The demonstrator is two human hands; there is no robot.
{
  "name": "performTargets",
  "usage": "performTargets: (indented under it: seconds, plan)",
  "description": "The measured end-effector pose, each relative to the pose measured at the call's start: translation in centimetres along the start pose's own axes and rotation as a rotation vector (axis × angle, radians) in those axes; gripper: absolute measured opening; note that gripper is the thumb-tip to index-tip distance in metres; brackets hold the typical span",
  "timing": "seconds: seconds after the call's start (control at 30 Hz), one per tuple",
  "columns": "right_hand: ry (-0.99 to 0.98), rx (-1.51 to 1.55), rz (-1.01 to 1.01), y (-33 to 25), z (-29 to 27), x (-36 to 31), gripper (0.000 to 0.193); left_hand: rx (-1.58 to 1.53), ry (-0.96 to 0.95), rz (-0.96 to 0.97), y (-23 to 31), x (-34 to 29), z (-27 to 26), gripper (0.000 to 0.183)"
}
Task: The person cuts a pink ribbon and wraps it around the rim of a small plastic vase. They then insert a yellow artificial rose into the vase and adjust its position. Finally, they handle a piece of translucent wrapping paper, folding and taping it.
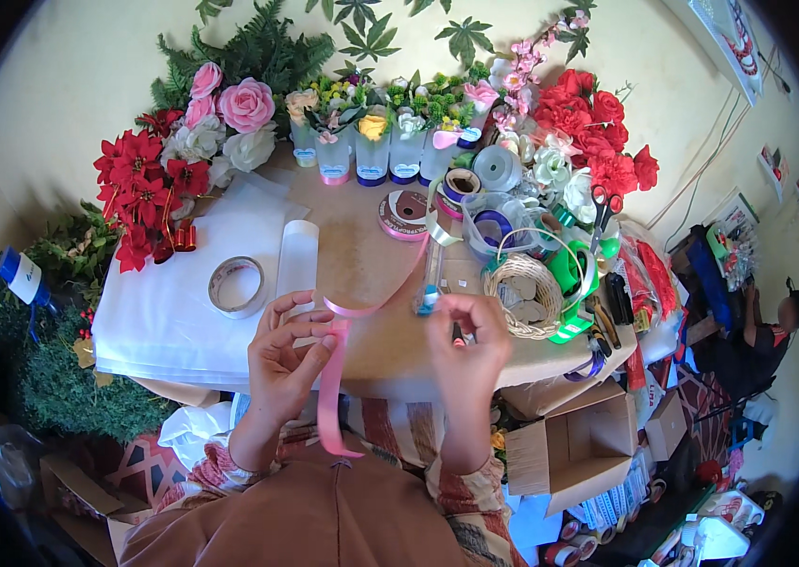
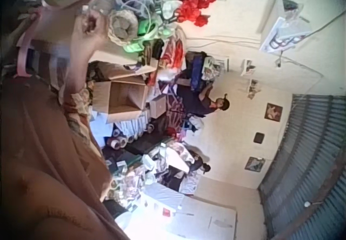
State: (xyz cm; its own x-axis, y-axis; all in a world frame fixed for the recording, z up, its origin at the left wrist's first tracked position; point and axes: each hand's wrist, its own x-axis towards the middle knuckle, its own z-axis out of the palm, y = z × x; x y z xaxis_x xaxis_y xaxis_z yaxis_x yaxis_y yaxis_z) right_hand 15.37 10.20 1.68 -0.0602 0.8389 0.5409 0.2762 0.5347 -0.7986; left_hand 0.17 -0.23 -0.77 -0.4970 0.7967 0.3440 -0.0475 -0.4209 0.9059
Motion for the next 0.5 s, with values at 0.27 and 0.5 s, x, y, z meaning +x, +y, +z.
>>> performTargets:
  seconds: [0.27,0.5]
  plan:
    - [0.008,-0.344,-0.009,4.0,-1.7,1.0,0.011,-0.033,0.029,-0.058,-0.3,0.3,0.5,0.022]
    - [-0.081,-0.111,0.055,1.9,-0.5,0.3,0.009,-0.254,-0.036,-0.131,-0.4,-0.1,0.6,0.039]
